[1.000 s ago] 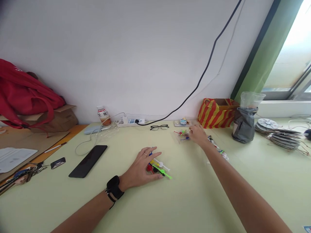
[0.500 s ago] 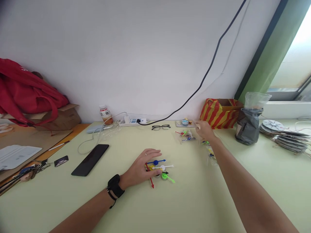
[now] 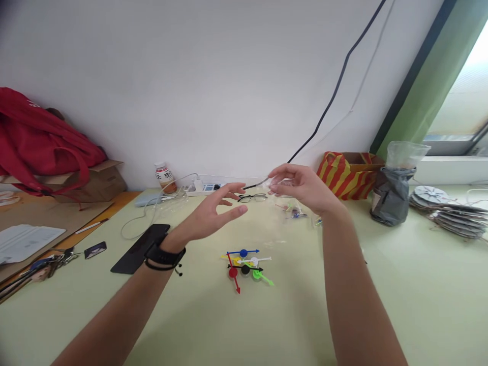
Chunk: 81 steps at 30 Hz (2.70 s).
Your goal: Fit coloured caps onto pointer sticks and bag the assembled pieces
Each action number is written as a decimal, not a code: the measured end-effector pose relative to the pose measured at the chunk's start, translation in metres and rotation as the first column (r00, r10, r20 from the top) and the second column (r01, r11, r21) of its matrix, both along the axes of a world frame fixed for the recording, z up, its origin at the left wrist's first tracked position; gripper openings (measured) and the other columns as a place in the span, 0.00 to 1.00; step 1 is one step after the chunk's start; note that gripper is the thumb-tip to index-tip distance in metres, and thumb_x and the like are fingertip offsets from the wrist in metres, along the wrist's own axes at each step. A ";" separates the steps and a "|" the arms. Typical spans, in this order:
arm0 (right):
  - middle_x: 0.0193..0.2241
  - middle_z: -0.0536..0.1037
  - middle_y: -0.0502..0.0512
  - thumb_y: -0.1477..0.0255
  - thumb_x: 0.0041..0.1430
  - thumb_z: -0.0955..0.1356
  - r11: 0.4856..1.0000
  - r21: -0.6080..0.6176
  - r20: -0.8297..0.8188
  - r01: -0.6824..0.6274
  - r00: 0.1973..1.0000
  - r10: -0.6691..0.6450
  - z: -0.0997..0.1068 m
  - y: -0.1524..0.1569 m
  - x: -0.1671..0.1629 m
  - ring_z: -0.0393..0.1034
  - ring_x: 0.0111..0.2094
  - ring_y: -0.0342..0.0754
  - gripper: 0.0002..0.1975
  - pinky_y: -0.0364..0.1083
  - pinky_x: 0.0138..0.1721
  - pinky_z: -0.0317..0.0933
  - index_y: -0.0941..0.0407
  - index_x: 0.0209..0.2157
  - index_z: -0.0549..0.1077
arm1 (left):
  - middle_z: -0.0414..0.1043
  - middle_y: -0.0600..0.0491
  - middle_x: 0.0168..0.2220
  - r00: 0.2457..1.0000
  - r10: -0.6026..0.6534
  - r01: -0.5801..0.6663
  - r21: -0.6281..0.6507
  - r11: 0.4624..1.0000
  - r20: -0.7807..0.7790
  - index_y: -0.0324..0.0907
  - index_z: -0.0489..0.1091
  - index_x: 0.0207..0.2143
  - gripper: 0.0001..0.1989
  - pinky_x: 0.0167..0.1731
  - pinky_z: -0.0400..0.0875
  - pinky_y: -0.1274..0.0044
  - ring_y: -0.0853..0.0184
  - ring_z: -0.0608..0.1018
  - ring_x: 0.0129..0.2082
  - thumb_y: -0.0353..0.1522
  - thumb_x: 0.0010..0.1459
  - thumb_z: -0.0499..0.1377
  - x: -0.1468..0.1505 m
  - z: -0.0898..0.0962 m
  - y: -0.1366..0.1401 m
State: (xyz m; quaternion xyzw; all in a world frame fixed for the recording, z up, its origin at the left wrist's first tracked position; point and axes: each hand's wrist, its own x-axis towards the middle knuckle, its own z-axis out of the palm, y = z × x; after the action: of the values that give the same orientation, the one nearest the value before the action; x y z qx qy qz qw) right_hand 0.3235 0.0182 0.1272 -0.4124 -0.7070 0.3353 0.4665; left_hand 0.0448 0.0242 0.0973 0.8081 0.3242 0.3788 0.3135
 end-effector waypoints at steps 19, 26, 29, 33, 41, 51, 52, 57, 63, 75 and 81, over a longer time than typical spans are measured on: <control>0.33 0.80 0.48 0.71 0.55 0.74 0.940 -0.154 0.021 -0.304 0.950 0.311 -0.035 0.012 -0.068 0.77 0.37 0.48 0.41 0.50 0.43 0.72 0.47 0.68 0.58 | 0.81 0.48 0.40 0.988 -0.101 0.120 -0.159 0.980 0.121 0.43 0.78 0.46 0.13 0.38 0.75 0.72 0.61 0.80 0.39 0.40 0.61 0.65 -0.030 0.007 0.036; 0.37 0.82 0.51 0.69 0.55 0.75 0.967 -0.119 0.207 -0.223 0.947 0.244 -0.029 0.011 -0.047 0.77 0.37 0.50 0.37 0.49 0.39 0.72 0.46 0.65 0.63 | 0.80 0.50 0.29 0.982 0.071 -0.053 -0.104 0.993 0.176 0.42 0.74 0.35 0.17 0.25 0.71 0.77 0.67 0.78 0.24 0.47 0.64 0.62 -0.024 -0.002 0.044; 0.37 0.81 0.53 0.66 0.57 0.74 0.980 -0.134 0.148 -0.149 0.975 0.168 -0.029 0.019 -0.026 0.77 0.39 0.52 0.31 0.49 0.37 0.72 0.48 0.61 0.67 | 0.80 0.49 0.29 0.925 0.183 -0.129 -0.178 0.976 0.333 0.43 0.68 0.37 0.19 0.20 0.71 0.79 0.67 0.79 0.22 0.50 0.64 0.61 -0.030 -0.005 0.054; 0.33 0.79 0.53 0.61 0.57 0.74 0.970 0.091 0.118 0.227 0.964 -0.237 -0.029 0.021 -0.032 0.74 0.31 0.51 0.18 0.50 0.32 0.68 0.51 0.47 0.72 | 0.83 0.48 0.34 0.887 0.231 -0.131 -0.261 0.957 0.400 0.44 0.64 0.40 0.20 0.25 0.78 0.76 0.63 0.84 0.27 0.50 0.64 0.61 -0.032 -0.006 0.057; 0.33 0.76 0.57 0.58 0.67 0.65 0.845 0.407 0.079 0.347 0.908 -0.411 -0.023 -0.018 -0.111 0.71 0.34 0.54 0.11 0.53 0.36 0.69 0.48 0.44 0.71 | 0.82 0.45 0.44 0.878 0.234 -0.169 -0.187 0.968 0.417 0.45 0.67 0.49 0.20 0.28 0.80 0.75 0.63 0.85 0.31 0.50 0.66 0.59 -0.024 -0.007 0.049; 0.46 0.80 0.58 0.55 0.61 0.72 0.969 -0.162 -0.244 0.187 0.944 -0.223 -0.039 0.021 -0.087 0.76 0.48 0.55 0.20 0.58 0.53 0.70 0.50 0.49 0.71 | 0.83 0.45 0.44 0.892 0.193 -0.146 -0.145 0.979 0.409 0.45 0.67 0.49 0.22 0.28 0.80 0.74 0.63 0.85 0.30 0.52 0.65 0.58 -0.027 0.000 0.047; 0.44 0.81 0.58 0.57 0.60 0.73 0.968 -0.221 -0.302 0.121 0.935 -0.186 -0.038 0.022 -0.085 0.76 0.48 0.54 0.19 0.57 0.55 0.69 0.51 0.48 0.72 | 0.83 0.45 0.44 0.891 0.197 -0.148 -0.149 0.978 0.409 0.45 0.68 0.49 0.22 0.29 0.80 0.74 0.63 0.85 0.30 0.52 0.65 0.58 -0.027 -0.001 0.048; 0.44 0.83 0.61 0.62 0.56 0.76 0.936 -0.347 -0.500 -0.064 0.856 -0.127 -0.040 0.029 -0.074 0.78 0.49 0.56 0.15 0.56 0.57 0.70 0.53 0.42 0.77 | 0.83 0.46 0.44 0.872 0.222 -0.165 -0.164 0.973 0.437 0.45 0.71 0.50 0.20 0.39 0.81 0.71 0.62 0.85 0.36 0.49 0.66 0.59 -0.028 -0.009 0.054; 0.51 0.82 0.61 0.54 0.62 0.72 0.873 -0.306 -0.424 -0.379 0.875 0.232 -0.038 0.027 -0.059 0.73 0.58 0.57 0.19 0.57 0.63 0.65 0.54 0.44 0.81 | 0.81 0.44 0.49 0.874 0.152 -0.005 -0.303 0.953 0.462 0.45 0.73 0.55 0.22 0.51 0.77 0.65 0.58 0.85 0.44 0.45 0.63 0.63 -0.033 -0.013 0.056; 0.68 0.64 0.57 0.55 0.69 0.68 0.669 -0.306 -0.281 -0.678 0.735 0.617 -0.045 0.027 -0.047 0.62 0.66 0.58 0.30 0.61 0.67 0.53 0.43 0.68 0.62 | 0.79 0.40 0.53 0.869 -0.067 0.314 -0.442 0.840 0.491 0.41 0.76 0.53 0.25 0.56 0.71 0.57 0.48 0.81 0.52 0.50 0.68 0.56 -0.024 -0.016 0.050; 0.64 0.71 0.58 0.51 0.71 0.63 0.671 -0.403 -0.313 -0.622 0.783 0.538 -0.049 0.034 -0.038 0.68 0.63 0.58 0.29 0.62 0.68 0.52 0.46 0.68 0.62 | 0.77 0.41 0.56 0.936 0.099 -0.014 -0.245 0.969 0.339 0.43 0.73 0.56 0.26 0.57 0.69 0.58 0.51 0.78 0.55 0.50 0.70 0.52 -0.028 -0.014 0.052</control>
State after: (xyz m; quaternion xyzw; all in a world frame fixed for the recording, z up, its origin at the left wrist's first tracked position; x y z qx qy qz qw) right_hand 0.2854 0.0521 0.0779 -0.2390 -0.6516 0.6659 0.2736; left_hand 0.0165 0.0766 0.0829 0.6749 0.3300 0.4831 0.4498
